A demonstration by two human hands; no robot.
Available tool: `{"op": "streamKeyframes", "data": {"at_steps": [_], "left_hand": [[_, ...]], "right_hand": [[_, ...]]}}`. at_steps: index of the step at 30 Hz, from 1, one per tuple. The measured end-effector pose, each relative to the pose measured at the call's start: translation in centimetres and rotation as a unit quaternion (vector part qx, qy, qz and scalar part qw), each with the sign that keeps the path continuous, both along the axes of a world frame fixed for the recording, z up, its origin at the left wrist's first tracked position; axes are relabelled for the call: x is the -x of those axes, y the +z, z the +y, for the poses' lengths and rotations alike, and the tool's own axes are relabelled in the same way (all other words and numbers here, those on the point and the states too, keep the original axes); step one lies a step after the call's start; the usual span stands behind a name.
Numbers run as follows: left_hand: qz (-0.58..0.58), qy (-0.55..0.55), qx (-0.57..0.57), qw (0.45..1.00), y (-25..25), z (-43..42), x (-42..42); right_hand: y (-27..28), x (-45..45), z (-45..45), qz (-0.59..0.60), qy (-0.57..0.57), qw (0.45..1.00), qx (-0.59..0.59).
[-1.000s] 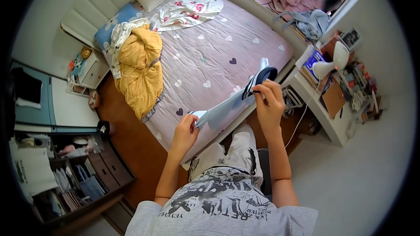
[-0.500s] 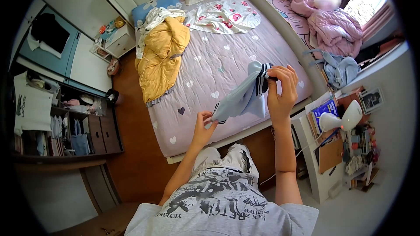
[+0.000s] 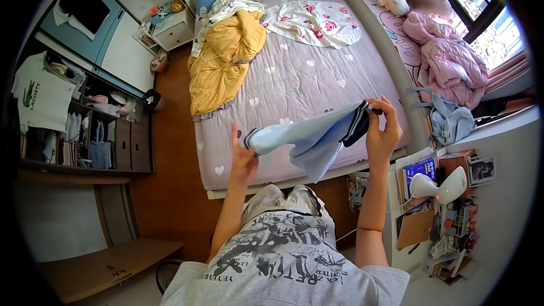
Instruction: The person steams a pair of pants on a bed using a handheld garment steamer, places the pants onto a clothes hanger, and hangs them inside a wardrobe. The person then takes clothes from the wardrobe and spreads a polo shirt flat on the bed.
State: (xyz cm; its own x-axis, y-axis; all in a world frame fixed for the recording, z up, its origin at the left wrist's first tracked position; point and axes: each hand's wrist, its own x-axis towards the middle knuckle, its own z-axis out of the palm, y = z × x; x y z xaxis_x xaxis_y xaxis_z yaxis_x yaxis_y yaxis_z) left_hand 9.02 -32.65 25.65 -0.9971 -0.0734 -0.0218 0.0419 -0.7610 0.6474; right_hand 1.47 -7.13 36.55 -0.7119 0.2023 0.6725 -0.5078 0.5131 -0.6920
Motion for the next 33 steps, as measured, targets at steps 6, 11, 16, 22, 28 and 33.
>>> {"op": "streamKeyframes", "data": {"at_steps": [6, 11, 16, 22, 28, 33], "left_hand": [[-0.019, 0.072, 0.115, 0.991, 1.2, -3.4, -0.4], [-0.047, 0.088, 0.338, 0.936, 4.1, -4.0, 0.0], [-0.001, 0.145, 0.538, 0.831, 3.6, -4.2, 0.7], [0.097, 0.158, 0.631, 0.753, 4.0, -4.1, 0.8], [0.021, 0.006, 0.334, 0.942, 4.0, -5.9, -0.5], [0.03, -0.004, 0.364, 0.931, 6.1, -5.1, 0.1]], "right_hand": [[-1.0, 0.1, 0.9, -0.052, 0.033, 0.998, -0.007], [-1.4, 0.4, 1.2, -0.05, 0.047, 0.998, -0.012], [-1.0, 0.8, 0.4, -0.022, 0.055, 0.998, -0.013], [-0.6, 1.4, -0.6, -0.002, 0.066, 0.998, -0.018], [-0.3, 1.6, -1.4, -0.033, 0.055, 0.996, 0.069], [0.6, 0.9, -2.8, -0.038, 0.108, 0.984, 0.135]]}}
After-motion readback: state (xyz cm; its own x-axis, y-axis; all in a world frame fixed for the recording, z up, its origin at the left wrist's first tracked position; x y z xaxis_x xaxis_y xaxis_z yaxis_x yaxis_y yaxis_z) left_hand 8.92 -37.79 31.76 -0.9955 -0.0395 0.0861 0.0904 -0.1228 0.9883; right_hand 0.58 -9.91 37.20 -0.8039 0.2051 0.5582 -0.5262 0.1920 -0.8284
